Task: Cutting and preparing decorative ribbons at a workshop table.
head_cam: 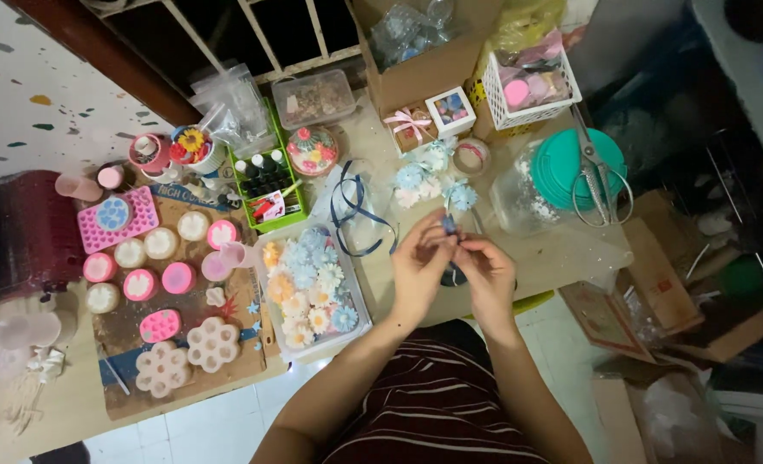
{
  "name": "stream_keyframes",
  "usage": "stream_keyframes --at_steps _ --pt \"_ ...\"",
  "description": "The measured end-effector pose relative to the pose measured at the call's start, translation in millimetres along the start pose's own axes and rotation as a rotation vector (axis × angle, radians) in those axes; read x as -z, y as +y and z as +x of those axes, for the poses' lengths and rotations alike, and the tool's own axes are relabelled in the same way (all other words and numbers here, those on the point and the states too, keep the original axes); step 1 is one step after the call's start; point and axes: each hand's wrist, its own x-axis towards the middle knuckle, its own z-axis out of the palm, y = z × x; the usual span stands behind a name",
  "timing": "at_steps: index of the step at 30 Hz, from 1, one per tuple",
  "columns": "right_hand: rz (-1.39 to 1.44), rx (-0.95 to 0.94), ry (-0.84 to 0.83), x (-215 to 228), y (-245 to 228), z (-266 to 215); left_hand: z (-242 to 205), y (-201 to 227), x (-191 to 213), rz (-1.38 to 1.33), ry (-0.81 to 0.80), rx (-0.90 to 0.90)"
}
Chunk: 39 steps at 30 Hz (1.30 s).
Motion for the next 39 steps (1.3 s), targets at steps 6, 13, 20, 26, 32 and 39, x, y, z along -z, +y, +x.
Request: stream_keyframes --at_steps 6,13,20,26,32,39 --pt "-0.082 -0.03 -0.002 -4.6 -6.8 0.3 0.8 24.0 -4.5 -0.012 0.06 0.016" --pt "-0.274 0.042 0.064 -13.9 -23.4 1.2 5.0 -1.9 12.4 -0.004 -0.011 0.049" --pt "-0.485 0.111 0.078 -13.8 -26.4 2.8 9.3 -2.9 19.1 -0.097 -0.075 0.076" --pt "-0.512 0.108 0.048 -18.6 -33.0 6.2 13.1 -7.7 22.1 -0.095 -0.07 0.063" --pt "-0.414 0.042 -0.011 -3.4 -12.5 17.4 21.1 0.9 21.2 -0.076 -0.069 0.069" --pt "-0.297 -0.102 -0.173 5.4 -11.8 41.3 41.6 4.6 20.1 -0.056 -0.067 0.115"
